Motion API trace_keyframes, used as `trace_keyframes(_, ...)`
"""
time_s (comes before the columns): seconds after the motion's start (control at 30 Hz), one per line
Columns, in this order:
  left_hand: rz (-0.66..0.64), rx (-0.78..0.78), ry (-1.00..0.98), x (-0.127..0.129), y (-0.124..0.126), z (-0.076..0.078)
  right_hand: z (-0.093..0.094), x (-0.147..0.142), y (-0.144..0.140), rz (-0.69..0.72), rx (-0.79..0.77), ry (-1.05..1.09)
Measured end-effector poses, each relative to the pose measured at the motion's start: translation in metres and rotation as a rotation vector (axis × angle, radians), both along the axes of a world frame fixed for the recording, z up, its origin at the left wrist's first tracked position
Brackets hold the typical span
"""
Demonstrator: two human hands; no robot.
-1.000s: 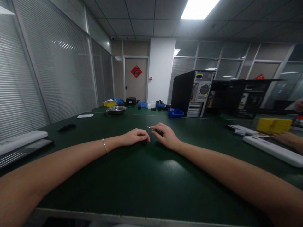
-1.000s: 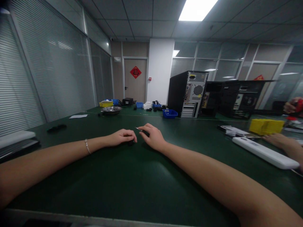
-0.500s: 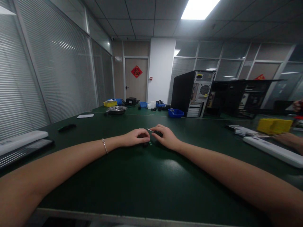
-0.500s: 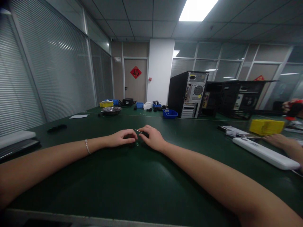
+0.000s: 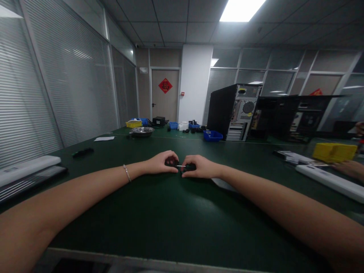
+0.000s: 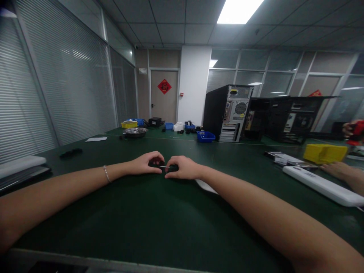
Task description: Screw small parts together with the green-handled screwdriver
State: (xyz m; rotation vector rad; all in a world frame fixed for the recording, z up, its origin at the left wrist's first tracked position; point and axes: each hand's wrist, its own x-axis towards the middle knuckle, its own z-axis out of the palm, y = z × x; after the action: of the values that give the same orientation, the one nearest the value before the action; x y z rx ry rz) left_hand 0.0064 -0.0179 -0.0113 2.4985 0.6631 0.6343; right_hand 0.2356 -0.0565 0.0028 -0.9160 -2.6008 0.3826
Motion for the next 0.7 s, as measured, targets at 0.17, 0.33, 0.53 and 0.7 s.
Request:
trace_keyframes(0.17, 0.033, 0.016, -0.076, 0.0008, 0.0017, -0.0014, -0.0024, -0.0002, 0.0024, -0.004, -0.004, -0.006)
trace_keyframes(0.33, 0.045, 0.007, -0.109, 0.0025, -0.0003, -0.0013, -0.0005, 0.0003, 0.0042, -0.004, -0.069, -0.004)
trace_keyframes(0.53, 0.060, -0.052, -0.111, 0.0025, -0.0014, -0.0012, -0.0012, 0.0008, 0.0048, 0.013, -0.084, -0.011)
trace_keyframes(0.7, 0.050, -0.167, -0.223, 0.0038, 0.0014, -0.0040, -0.0061, 0.0002, 0.0032, -0.013, 0.004, 0.079)
